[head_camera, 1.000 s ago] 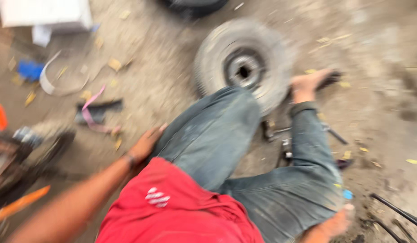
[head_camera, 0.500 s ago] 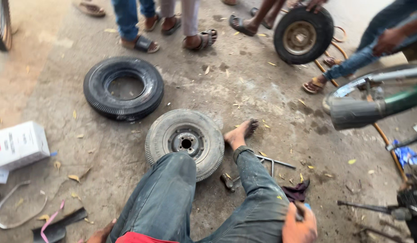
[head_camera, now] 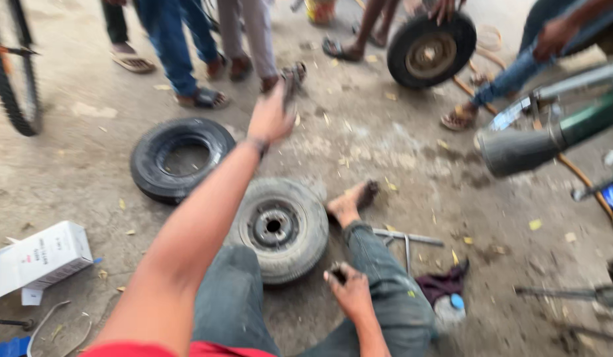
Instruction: The person sits on the floor and uses a T-handle wrench to tighten bolts on a small tire rim. They then flip the tire, insert a valve stem, and inflate the tire using an air hose and pressure gauge before stacking it with other tires.
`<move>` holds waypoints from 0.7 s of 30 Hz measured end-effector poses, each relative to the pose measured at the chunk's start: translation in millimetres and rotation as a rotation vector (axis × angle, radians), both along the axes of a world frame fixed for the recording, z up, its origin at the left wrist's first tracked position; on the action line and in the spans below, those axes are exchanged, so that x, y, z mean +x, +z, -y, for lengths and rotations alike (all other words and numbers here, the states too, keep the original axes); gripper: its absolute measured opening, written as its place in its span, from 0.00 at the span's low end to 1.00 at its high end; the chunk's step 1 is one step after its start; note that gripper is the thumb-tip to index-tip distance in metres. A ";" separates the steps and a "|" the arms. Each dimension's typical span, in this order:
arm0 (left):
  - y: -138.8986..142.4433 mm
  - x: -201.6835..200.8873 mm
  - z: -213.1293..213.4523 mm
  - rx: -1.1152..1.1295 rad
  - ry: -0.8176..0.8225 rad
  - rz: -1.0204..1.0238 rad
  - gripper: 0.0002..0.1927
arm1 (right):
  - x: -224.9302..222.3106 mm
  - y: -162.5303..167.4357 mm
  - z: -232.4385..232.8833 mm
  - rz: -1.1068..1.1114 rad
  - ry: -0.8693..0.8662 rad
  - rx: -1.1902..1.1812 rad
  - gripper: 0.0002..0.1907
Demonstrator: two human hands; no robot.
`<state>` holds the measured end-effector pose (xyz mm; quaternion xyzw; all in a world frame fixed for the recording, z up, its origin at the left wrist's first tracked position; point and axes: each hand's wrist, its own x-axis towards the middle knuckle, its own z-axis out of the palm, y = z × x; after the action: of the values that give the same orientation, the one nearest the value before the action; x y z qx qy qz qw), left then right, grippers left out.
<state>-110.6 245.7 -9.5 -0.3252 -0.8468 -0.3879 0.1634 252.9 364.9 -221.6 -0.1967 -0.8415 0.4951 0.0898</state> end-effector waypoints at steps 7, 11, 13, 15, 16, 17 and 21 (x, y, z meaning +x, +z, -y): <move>74.1 -48.3 -91.9 -0.245 0.120 0.283 0.24 | -1.8 -14.2 -18.2 0.005 -0.194 0.065 0.16; 62.2 -69.0 -91.8 -0.800 0.039 0.352 0.19 | -1.9 -17.7 -15.7 -0.052 -0.114 -0.065 0.18; 57.5 -79.0 -81.2 -0.877 0.059 0.405 0.19 | -4.5 -19.3 -17.8 0.048 -0.156 -0.181 0.13; 54.9 -92.6 -75.7 -0.917 0.081 0.476 0.18 | -9.7 -20.7 -22.2 0.018 -0.249 -0.235 0.13; 51.2 -99.9 -73.0 -0.921 0.094 0.533 0.18 | -12.9 -21.3 -24.6 0.005 -0.292 -0.259 0.13; 44.3 -106.8 -71.1 -0.923 0.108 0.594 0.19 | -15.5 -21.7 -26.8 0.021 -0.321 -0.279 0.13; 5.8 -138.3 -77.4 -0.883 0.021 0.617 0.23 | -21.7 -24.5 -29.7 0.054 -0.340 -0.375 0.13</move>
<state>-248.8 323.1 -3.8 -0.2253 -0.9413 -0.0707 -0.2414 231.2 394.6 -246.0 -0.3620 -0.6918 0.6149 0.1110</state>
